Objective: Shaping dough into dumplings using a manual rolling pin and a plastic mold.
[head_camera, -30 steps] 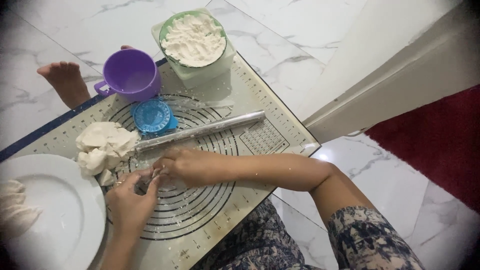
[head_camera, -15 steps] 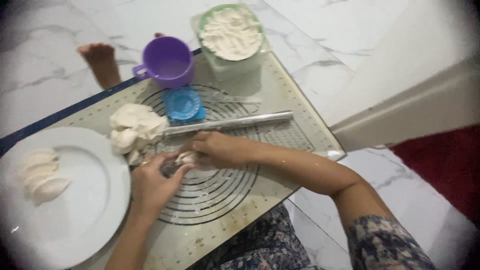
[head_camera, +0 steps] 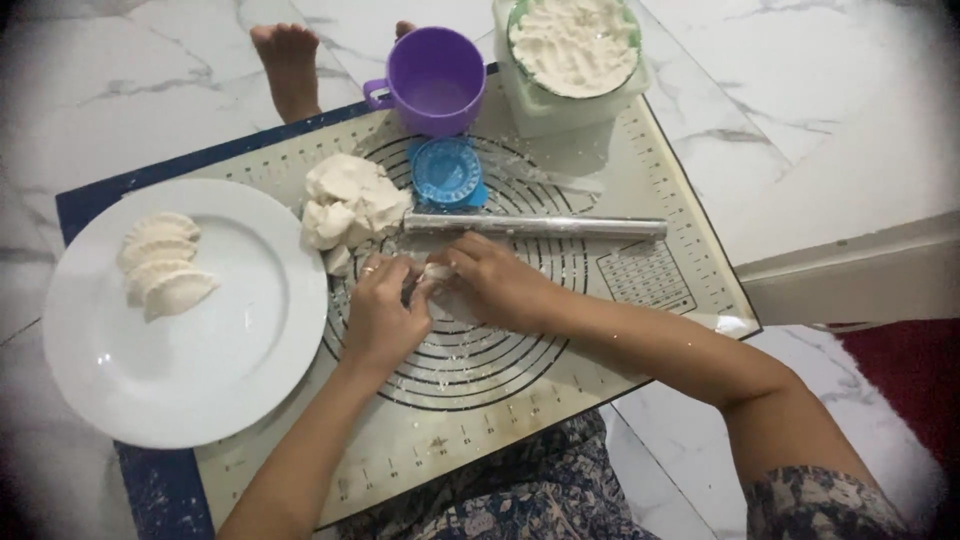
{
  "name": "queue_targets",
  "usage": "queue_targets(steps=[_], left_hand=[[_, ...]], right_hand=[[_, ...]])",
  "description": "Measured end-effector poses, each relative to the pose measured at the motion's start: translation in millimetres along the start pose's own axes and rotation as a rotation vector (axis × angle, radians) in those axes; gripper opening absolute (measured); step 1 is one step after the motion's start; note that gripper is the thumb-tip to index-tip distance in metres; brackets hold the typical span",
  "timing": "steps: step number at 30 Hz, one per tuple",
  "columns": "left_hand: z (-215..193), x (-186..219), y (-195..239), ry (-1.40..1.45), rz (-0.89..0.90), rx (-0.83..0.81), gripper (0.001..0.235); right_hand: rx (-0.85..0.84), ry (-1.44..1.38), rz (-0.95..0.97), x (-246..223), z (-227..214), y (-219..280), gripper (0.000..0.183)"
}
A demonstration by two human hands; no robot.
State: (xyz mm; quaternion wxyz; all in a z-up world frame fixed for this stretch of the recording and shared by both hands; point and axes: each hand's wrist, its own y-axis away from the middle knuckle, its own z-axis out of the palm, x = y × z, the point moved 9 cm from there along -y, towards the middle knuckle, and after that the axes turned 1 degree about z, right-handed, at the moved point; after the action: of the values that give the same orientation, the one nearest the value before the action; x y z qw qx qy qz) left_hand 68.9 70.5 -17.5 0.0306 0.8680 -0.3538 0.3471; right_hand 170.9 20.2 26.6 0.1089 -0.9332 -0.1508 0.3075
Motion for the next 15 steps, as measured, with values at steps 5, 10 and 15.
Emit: queue_targets(steps=[5,10,15], left_hand=[[-9,7,-5,0.04,0.037,0.045,0.011],[-11,6,-6,0.054,0.035,0.036,0.009],[-18,12,-7,0.102,0.01,0.029,0.007]], right_hand=[[0.004,0.001,0.014,-4,-7,-4,0.015],[0.03,-0.003,0.018,-3,-6,-6,0.015],[0.085,-0.006,-0.002,10,4,-3,0.013]])
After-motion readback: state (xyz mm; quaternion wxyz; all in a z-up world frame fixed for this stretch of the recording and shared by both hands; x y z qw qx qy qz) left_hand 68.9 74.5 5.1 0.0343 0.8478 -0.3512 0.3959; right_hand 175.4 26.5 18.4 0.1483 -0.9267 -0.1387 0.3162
